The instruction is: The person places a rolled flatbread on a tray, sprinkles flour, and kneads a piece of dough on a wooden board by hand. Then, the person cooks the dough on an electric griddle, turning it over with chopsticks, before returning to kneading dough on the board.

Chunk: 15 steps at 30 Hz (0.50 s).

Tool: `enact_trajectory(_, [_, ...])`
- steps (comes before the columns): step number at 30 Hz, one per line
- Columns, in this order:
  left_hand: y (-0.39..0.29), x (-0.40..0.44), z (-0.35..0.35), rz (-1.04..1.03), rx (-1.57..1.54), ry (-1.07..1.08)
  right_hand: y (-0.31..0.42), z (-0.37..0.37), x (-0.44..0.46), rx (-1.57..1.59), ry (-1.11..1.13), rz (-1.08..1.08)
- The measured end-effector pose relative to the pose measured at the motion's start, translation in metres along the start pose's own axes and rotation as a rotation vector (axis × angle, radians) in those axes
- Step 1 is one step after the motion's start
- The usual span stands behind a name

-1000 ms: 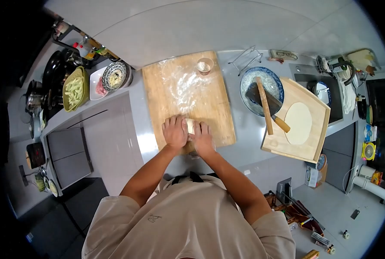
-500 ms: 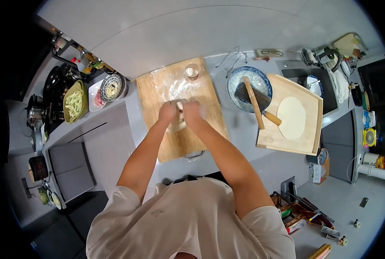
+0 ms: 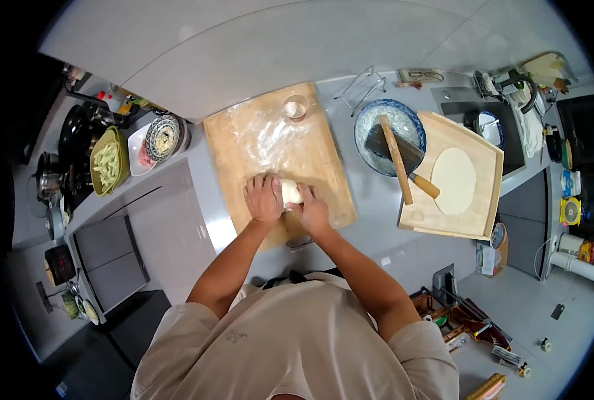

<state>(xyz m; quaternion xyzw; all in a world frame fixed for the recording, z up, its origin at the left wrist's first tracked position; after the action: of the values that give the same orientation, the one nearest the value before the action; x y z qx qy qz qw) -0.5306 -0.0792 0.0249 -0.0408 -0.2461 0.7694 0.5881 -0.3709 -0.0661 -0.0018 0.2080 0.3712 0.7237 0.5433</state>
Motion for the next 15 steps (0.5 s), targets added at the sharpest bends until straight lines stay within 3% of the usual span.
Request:
enact_trajectory(7, [0.017,0.066,-0.025,0.169,0.094,0.097,-0.005,-0.011,0.058,-0.103,-0.004,-0.079])
enact_trajectory(13, [0.033,0.078,-0.041,0.291,0.064,0.256,0.011,-0.003,0.097,-0.239,0.022,0.049])
enact_trajectory(14, [0.053,0.062,-0.06,0.544,-0.194,0.506,0.013,-0.004,0.09,-0.269,0.052,0.027])
enact_trajectory(15, [0.06,0.053,-0.06,0.626,-0.343,0.535,0.016,-0.001,0.082,-0.216,0.021,-0.018])
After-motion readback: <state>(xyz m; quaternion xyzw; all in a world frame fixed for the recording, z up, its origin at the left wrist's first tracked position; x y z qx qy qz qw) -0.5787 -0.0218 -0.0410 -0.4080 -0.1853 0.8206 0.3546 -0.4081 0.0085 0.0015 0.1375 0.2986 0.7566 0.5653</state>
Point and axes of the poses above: each hand's wrist, its own x-axis towards the middle knuckle, its own z-axis out of the back of the hand, y = z × x, the point moved 9 cm from there along x, towards the middle knuckle, and after that the axes turned 1 degree about -x, right-handed, at the moved point
